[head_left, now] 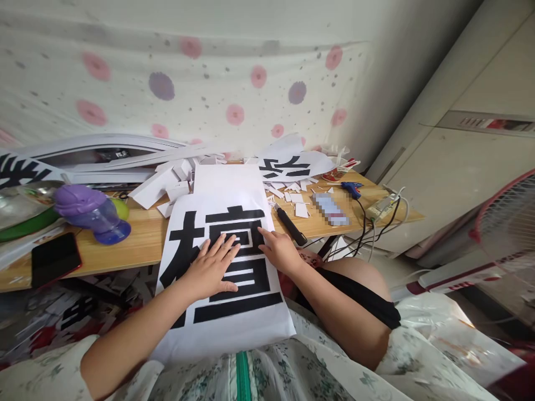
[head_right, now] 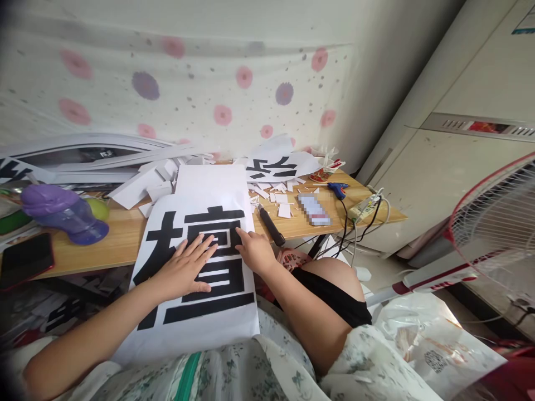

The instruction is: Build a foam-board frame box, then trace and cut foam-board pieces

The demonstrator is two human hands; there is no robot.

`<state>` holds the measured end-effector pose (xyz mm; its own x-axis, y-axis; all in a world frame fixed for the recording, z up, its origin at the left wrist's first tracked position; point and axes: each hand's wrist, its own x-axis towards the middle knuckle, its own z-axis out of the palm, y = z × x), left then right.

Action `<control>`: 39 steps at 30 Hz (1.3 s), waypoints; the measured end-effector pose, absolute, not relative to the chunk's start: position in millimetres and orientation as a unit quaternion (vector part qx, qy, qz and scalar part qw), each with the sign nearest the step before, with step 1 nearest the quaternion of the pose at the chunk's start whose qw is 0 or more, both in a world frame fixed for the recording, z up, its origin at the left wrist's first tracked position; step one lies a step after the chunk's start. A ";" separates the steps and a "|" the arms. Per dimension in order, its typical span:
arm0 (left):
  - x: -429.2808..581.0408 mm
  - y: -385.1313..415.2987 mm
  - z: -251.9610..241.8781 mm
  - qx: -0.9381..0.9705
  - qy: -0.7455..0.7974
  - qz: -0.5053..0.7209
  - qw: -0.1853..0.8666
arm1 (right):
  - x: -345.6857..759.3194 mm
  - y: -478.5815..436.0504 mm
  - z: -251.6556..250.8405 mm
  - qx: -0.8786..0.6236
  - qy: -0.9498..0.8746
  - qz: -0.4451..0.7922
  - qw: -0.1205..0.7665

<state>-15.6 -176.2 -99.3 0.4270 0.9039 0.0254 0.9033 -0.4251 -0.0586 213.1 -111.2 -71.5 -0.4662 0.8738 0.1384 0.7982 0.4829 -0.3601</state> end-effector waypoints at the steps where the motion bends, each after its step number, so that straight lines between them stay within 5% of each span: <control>1: -14.3 -177.6 -103.4 -0.841 -0.540 0.000 0.038 | 217.4 -117.8 -72.1 -0.503 -0.840 0.128 0.160; 10: 2.7 -183.5 -109.6 -0.825 -0.560 -0.016 0.070 | 243.9 -174.9 -111.9 -0.524 -0.750 0.302 0.270; 22: 2.7 -199.9 -113.9 -0.831 -0.551 -0.004 0.079 | 273.7 -152.9 -108.1 -0.417 -0.740 0.457 0.266; 39: 9.2 -184.3 -107.5 -0.809 -0.580 -0.044 0.086 | 262.0 -151.3 -101.0 -0.496 -0.780 0.330 0.190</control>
<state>9.2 -184.3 -107.5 0.3241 0.9305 0.1707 0.9456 -0.3133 -0.0880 262.0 -151.3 -101.0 -0.4354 0.8997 -0.0308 0.6488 0.2899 -0.7036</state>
